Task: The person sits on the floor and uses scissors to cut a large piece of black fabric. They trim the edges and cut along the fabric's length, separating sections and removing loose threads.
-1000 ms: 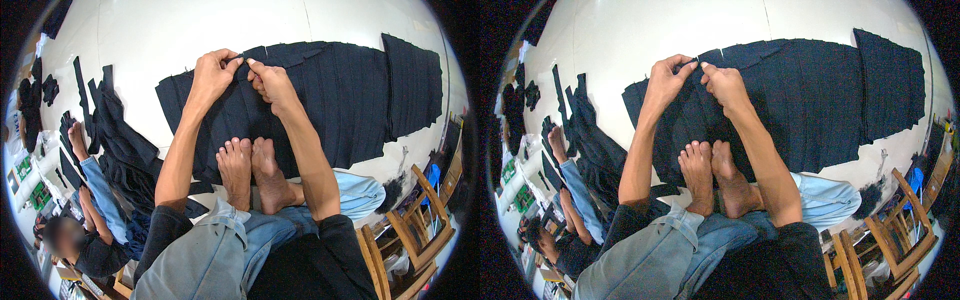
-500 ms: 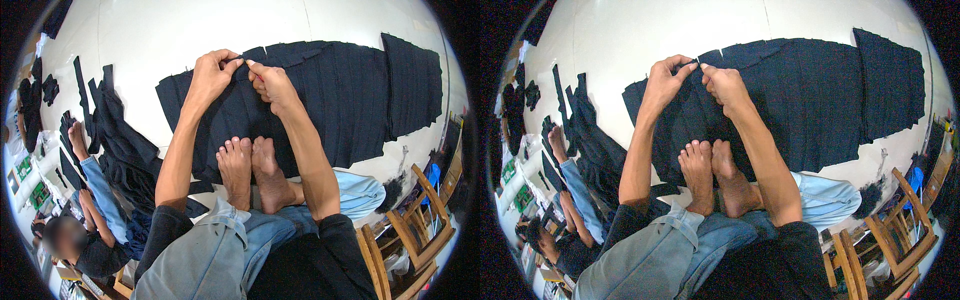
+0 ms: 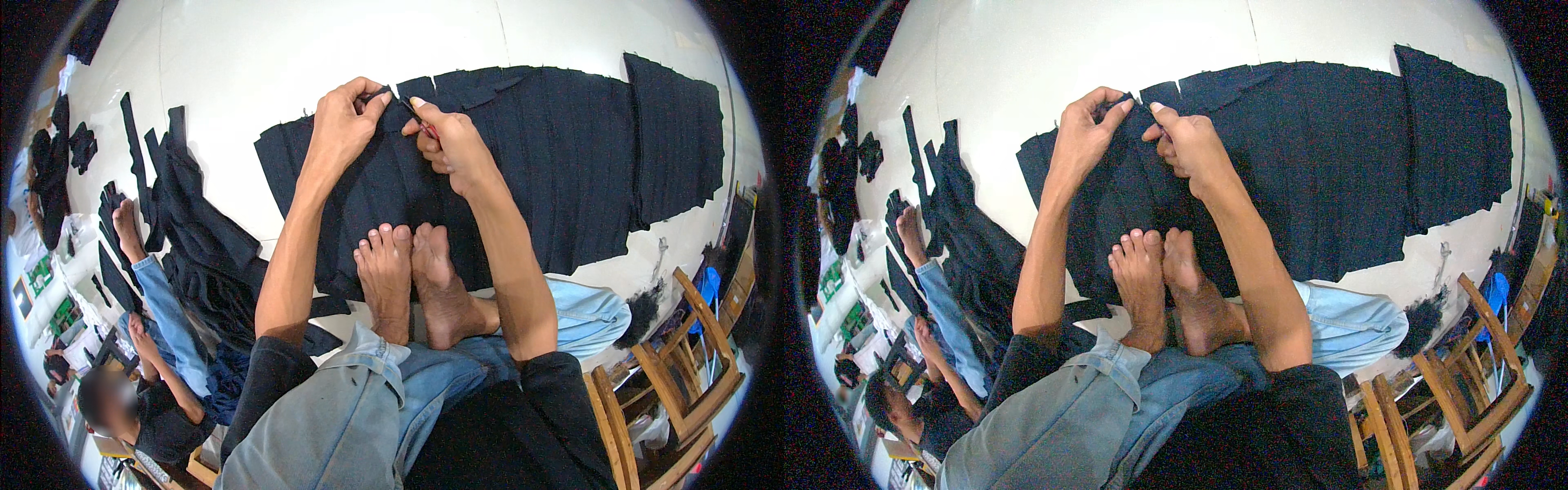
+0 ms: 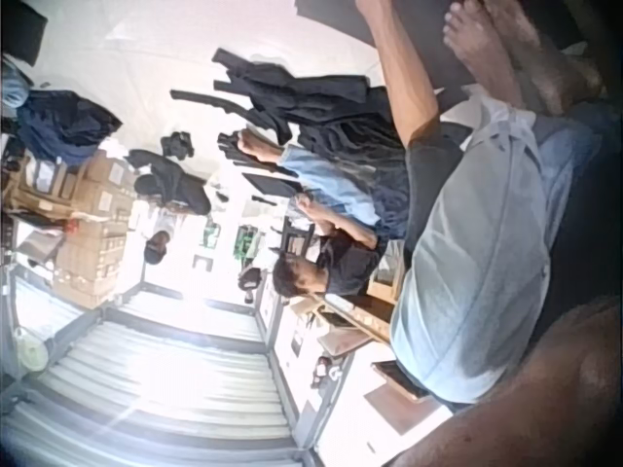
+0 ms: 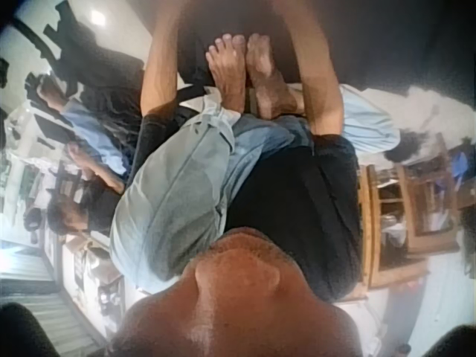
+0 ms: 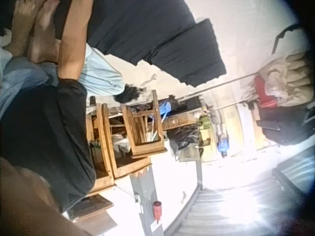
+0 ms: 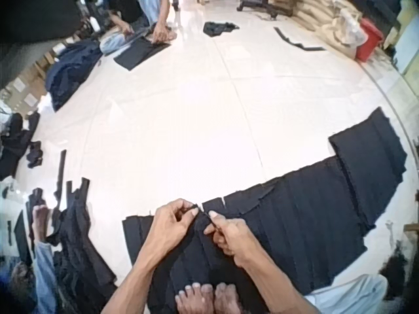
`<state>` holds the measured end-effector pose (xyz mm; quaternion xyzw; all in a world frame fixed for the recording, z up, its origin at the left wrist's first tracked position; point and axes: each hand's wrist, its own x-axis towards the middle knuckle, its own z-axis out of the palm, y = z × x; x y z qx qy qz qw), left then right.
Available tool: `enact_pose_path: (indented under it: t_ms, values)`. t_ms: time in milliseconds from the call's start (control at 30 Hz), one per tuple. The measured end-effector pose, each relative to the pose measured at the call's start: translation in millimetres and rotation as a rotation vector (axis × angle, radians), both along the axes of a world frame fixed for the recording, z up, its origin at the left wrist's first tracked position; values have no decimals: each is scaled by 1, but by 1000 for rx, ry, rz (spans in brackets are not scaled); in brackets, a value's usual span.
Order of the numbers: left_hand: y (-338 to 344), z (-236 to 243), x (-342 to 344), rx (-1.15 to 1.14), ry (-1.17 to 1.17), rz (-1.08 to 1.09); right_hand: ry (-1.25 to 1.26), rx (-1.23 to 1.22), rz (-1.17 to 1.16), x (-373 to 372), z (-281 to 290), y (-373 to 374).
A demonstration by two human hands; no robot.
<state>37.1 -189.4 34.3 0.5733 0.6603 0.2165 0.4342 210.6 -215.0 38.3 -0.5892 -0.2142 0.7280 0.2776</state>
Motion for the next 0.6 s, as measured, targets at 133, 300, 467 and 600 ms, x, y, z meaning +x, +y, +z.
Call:
enact_pose_path:
  t_ms: [133, 300, 467, 600]
  values:
    - [-1, -3, -2, 38, -19, 2, 22, -5, 30, 1, 1, 1]
    - [0, -1, -2, 27, -10, -4, 7, 4, 28, -1, -2, 2]
    - [0, 1, -2, 6, 4, -38, 7, -16, -3, -3, -5, 3]
    - [-1, -4, -4, 36, 6, -61, -23, -9, -26, -9, -5, 4]
